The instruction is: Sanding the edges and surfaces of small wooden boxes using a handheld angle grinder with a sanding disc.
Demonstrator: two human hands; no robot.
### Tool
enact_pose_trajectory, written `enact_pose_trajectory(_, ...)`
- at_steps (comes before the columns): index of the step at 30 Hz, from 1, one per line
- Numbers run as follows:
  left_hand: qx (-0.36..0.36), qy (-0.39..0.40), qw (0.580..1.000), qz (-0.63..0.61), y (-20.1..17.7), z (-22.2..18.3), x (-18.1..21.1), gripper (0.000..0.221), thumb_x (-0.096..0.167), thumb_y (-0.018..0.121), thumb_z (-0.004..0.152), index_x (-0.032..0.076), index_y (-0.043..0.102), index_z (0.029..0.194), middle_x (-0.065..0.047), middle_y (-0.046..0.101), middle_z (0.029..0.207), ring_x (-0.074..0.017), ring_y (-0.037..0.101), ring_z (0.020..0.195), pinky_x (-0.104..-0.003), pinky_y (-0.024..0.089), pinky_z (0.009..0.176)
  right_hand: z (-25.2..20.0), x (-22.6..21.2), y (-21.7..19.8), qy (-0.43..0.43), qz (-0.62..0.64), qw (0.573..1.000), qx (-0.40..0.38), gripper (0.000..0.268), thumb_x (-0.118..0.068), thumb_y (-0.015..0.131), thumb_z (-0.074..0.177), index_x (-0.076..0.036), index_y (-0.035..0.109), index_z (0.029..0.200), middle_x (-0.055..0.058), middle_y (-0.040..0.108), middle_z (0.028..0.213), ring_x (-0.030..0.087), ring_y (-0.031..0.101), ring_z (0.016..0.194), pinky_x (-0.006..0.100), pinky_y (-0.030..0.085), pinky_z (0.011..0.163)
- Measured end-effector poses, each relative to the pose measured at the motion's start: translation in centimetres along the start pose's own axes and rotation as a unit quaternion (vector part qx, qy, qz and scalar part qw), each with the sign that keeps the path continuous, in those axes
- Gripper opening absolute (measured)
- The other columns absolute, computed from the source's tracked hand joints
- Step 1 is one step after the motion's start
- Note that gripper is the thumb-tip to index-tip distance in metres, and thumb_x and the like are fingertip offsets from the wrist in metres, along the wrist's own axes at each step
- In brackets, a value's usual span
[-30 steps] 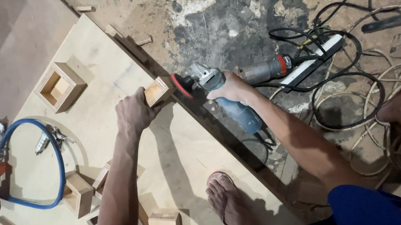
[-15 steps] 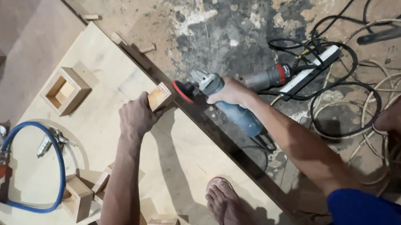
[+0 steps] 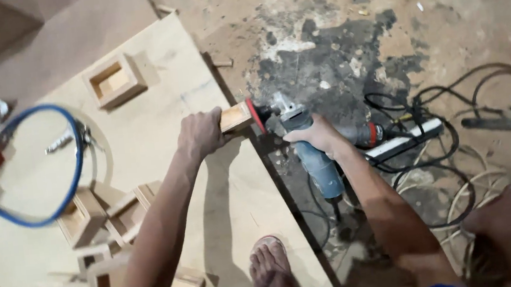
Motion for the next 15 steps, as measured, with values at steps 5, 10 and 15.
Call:
enact_pose_trajectory(5, 0.021, 0.006, 0.999, -0.028, 0.5, 0.1, -0.4, 0.053, 0.057, 0.072, 0.069, 0.014, 0.055, 0.095, -0.020, 0.067, 0.078, -0.0422, 0.069, 0.083, -0.051, 0.055, 0.071, -0.7, -1.3, 0.8, -0.043, 0.006, 0.999, 0.010, 0.030, -0.007, 0.081, 0.067, -0.002, 0.064, 0.091, 0.021, 0.069, 0.075, 0.031, 0.071, 0.062, 0.043, 0.061, 0.058)
enact_pose_trajectory(10, 0.025, 0.022, 0.998, -0.047, -0.7, -0.5, 0.2, 0.056, 0.059, 0.072, 0.071, 0.011, 0.057, 0.096, -0.021, 0.066, 0.079, -0.0423, 0.069, 0.084, -0.049, 0.056, 0.072, 3.1, 2.2, -0.2, -0.025, -0.016, 0.999, 0.035, 0.027, -0.011, 0.081, 0.067, -0.005, 0.067, 0.089, 0.019, 0.070, 0.073, 0.029, 0.072, 0.062, 0.042, 0.060, 0.058)
enact_pose_trajectory(15, 0.041, 0.009, 0.998, -0.036, -0.6, -0.9, 0.2, 0.060, 0.063, 0.072, 0.068, 0.012, 0.059, 0.097, -0.018, 0.066, 0.077, -0.0410, 0.069, 0.083, -0.051, 0.056, 0.071, 3.6, 9.2, -0.6, 0.034, -0.028, 0.996, 0.082, 0.066, -0.019, 0.088, 0.059, -0.008, 0.059, 0.117, 0.017, 0.069, 0.100, 0.033, 0.069, 0.090, 0.051, 0.056, 0.078)
Point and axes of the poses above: each hand's wrist, its own z-axis towards the middle knuckle, its own y-axis out of the palm, x = y × z, the point moved 5 cm from there along z, towards the middle knuckle
